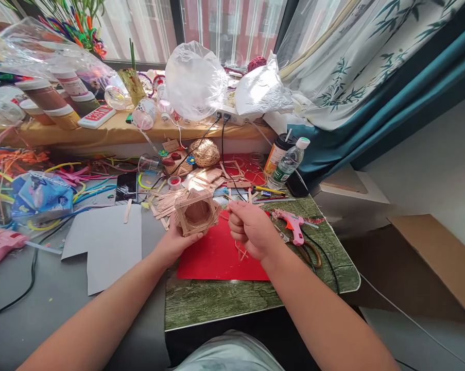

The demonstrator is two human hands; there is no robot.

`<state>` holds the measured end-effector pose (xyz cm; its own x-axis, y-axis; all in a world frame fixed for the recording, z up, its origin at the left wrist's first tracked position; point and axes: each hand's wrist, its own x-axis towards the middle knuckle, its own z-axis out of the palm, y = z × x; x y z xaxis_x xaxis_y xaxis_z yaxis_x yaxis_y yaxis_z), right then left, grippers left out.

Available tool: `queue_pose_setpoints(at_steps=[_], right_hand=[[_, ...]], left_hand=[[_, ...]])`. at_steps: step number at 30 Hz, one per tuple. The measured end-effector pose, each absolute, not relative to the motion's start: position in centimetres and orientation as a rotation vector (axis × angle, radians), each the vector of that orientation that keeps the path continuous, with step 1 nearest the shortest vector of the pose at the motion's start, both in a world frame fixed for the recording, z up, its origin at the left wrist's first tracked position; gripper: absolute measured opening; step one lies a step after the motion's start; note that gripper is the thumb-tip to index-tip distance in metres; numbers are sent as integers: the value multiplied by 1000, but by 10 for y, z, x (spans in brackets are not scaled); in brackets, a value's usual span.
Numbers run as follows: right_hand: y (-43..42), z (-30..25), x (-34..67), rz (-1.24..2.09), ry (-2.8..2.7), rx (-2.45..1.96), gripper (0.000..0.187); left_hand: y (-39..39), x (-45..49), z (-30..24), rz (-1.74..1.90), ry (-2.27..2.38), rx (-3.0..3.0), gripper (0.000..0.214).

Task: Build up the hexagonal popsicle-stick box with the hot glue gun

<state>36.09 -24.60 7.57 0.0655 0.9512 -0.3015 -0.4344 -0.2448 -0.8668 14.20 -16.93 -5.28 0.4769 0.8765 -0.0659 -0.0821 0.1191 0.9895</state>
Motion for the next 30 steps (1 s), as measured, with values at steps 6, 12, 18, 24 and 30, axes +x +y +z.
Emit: queue_pose_setpoints(at_steps=[6,12,18,24,30], right_hand=[[-248,79,346,1531,-631,-1067,36],[-237,69,356,1444,-529,-1094,37],[-232,54,367,1455,-498,-1065,34],[-227,43,373,1355,-676,-1183,34],[-232,28,381,636,-1096,-1449,28]], left_hand=[[-171,143,-50,848,844,1305,108],[-173,144,-50,856,864,1256,115],[-174,145,-49,794,861,1196,114],[-174,147,-50,790,874,1111,108],[-171,147,-48,800,845,1082,96]])
